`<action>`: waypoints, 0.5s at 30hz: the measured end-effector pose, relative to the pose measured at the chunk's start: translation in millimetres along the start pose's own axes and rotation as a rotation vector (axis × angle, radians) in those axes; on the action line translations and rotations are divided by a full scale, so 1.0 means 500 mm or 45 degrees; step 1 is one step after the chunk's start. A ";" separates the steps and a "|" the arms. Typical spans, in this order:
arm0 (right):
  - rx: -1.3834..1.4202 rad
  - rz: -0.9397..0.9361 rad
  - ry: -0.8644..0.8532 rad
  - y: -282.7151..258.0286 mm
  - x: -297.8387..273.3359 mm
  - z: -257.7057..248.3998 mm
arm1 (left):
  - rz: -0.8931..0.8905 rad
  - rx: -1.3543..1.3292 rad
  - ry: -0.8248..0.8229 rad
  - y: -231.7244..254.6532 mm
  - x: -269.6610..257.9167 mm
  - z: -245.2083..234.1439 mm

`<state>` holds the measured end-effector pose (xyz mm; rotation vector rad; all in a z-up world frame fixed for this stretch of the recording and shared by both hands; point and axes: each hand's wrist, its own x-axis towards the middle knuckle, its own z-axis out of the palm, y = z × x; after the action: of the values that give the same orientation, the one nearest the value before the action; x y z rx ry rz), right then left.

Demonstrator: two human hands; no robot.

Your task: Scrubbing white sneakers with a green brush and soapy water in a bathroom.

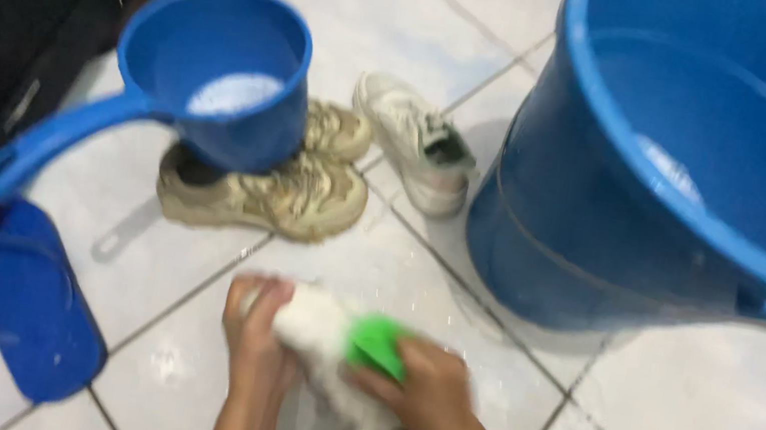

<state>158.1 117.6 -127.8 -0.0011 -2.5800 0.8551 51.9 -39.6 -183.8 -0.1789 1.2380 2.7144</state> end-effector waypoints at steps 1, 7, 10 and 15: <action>0.151 0.084 -0.075 0.054 -0.039 -0.006 | 0.052 0.053 0.060 -0.007 0.013 -0.005; 0.351 0.659 -0.098 -0.083 0.090 -0.038 | 0.119 0.139 0.077 -0.022 0.000 0.059; 0.365 0.257 0.020 -0.081 0.030 -0.012 | 0.035 0.178 0.093 -0.017 -0.054 0.031; 0.183 0.158 -0.113 -0.002 -0.032 -0.021 | 0.128 0.340 0.086 -0.005 -0.041 0.061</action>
<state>176.9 120.9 -125.9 -0.0840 -2.6163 1.1087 71.1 -16.8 -162.1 -0.1817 1.6546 2.6073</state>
